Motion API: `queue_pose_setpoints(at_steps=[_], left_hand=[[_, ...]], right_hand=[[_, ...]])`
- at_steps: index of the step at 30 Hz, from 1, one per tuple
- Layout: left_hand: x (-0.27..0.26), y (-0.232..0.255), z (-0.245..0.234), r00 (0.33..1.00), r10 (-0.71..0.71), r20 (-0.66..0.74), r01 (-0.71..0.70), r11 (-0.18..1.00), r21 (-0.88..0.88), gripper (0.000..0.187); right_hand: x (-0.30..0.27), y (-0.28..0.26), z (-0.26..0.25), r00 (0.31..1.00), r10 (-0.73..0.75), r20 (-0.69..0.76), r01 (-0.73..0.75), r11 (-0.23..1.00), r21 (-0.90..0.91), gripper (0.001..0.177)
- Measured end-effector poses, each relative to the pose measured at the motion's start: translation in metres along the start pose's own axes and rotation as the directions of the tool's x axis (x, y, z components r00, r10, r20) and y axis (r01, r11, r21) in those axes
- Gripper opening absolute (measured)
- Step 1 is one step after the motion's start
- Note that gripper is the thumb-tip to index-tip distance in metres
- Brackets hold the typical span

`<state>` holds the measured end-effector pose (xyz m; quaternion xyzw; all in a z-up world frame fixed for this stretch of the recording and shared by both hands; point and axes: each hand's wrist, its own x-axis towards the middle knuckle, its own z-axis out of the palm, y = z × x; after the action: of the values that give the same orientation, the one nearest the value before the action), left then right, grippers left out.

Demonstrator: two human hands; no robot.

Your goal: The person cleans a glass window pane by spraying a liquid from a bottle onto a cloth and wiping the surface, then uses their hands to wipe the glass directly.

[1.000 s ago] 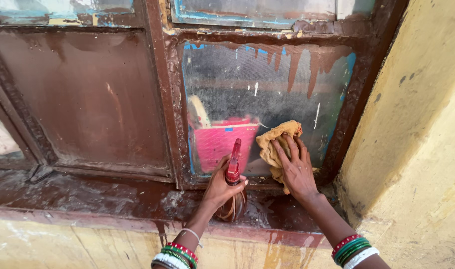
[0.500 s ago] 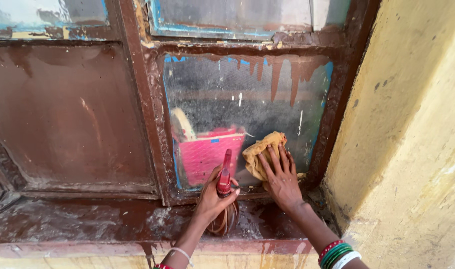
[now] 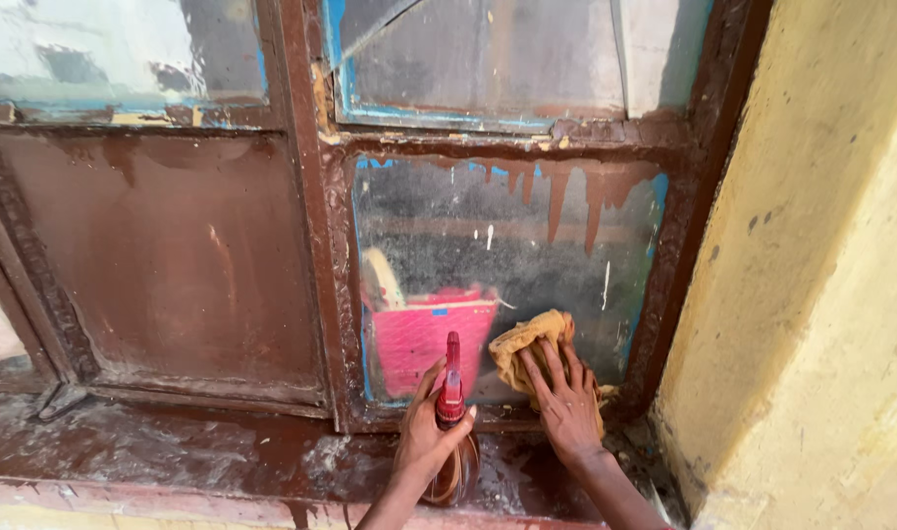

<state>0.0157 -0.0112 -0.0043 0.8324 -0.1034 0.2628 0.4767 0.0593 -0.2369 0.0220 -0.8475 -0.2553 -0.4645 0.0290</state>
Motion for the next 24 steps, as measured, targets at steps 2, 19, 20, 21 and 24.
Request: queue_pose_setpoints(at_steps=[2, 19, 20, 21, 24], left_hand=[[0.002, 0.005, 0.001, 1.0, -0.021, -0.002, 0.021, 1.0, -0.016, 0.047], [0.04, 0.108, -0.01, 0.993, 0.099, 0.07, -0.074, 0.951, -0.302, 0.052], [0.043, 0.109, -0.011, 0.996, 0.057, 0.074, -0.031, 0.95, -0.309, 0.058], [0.045, 0.108, -0.011, 0.997, 0.014, 0.082, 0.013, 0.948, -0.317, 0.065], [0.053, 0.098, -0.014, 0.986, 0.162, 0.029, -0.157, 0.981, -0.111, 0.066]], right_hand=[[0.005, 0.005, -0.009, 0.97, 0.096, 0.223, -0.124, 0.985, 0.119, 0.091], [0.093, 0.049, -0.006, 0.971, 0.06, -0.232, -0.049, 0.997, 0.055, 0.087], [0.092, 0.052, -0.001, 0.969, 0.059, -0.241, -0.058, 0.998, 0.013, 0.085], [0.092, 0.054, 0.003, 0.968, 0.051, -0.244, -0.049, 0.999, 0.017, 0.085], [0.09, 0.056, 0.008, 0.982, 0.068, -0.174, -0.079, 0.995, -0.054, 0.087]])
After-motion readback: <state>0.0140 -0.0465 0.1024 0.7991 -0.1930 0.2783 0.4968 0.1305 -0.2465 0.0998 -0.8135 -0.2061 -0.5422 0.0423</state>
